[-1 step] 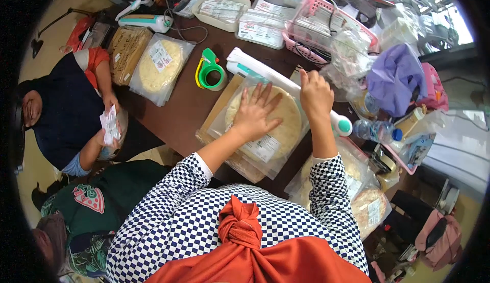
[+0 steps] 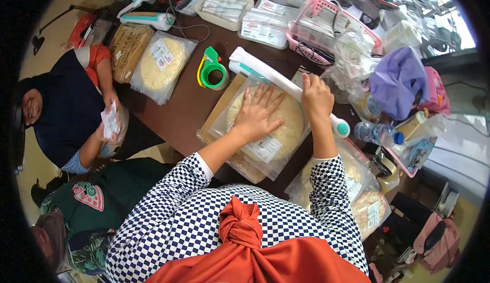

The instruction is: The recorder is packaging tortillas by placing them in bags, sealing them with a machine, and then organizing them into cardboard boxes while maintaining a logbook.

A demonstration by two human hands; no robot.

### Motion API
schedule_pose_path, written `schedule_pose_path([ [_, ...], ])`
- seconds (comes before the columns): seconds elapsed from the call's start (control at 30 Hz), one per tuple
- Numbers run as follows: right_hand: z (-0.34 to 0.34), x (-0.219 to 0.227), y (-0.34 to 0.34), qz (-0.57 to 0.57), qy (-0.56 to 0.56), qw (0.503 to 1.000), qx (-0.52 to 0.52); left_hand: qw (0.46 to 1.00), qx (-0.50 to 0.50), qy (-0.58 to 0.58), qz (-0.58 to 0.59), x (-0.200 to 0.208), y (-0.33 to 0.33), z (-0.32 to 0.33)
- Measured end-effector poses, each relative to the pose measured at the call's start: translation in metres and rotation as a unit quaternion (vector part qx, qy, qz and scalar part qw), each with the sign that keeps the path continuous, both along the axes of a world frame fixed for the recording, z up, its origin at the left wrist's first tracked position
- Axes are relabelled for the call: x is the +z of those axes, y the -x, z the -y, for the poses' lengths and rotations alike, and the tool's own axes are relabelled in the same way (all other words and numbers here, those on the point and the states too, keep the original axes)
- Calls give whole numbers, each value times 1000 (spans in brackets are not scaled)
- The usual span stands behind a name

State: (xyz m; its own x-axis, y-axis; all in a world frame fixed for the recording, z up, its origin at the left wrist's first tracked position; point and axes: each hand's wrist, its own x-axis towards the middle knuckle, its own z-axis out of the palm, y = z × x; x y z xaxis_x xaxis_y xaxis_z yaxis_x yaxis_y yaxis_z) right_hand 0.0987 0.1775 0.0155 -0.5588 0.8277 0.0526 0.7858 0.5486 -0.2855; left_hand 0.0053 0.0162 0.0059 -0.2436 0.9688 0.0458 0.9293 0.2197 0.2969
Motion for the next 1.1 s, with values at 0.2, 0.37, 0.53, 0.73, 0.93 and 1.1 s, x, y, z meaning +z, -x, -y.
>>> schedule_pose_path([
  [0.2,-1,0,21,19,154,987,-51,999,25,-23,12,-3,13,5],
  [0.37,-7,-23,7,-64,198,977,34,988,0,-72,135,-7,-6,18],
  [0.53,-35,-43,-9,-57,191,978,56,984,-140,-95,54,-17,-41,15],
  [0.73,-25,-22,2,24,223,975,-1,967,-240,-78,40,-16,-73,39],
  [0.93,-19,-21,10,35,189,981,-15,966,-210,-90,124,-11,-79,84],
  [1.1,-21,-23,14,18,185,983,10,927,-97,-124,342,0,-72,140],
])
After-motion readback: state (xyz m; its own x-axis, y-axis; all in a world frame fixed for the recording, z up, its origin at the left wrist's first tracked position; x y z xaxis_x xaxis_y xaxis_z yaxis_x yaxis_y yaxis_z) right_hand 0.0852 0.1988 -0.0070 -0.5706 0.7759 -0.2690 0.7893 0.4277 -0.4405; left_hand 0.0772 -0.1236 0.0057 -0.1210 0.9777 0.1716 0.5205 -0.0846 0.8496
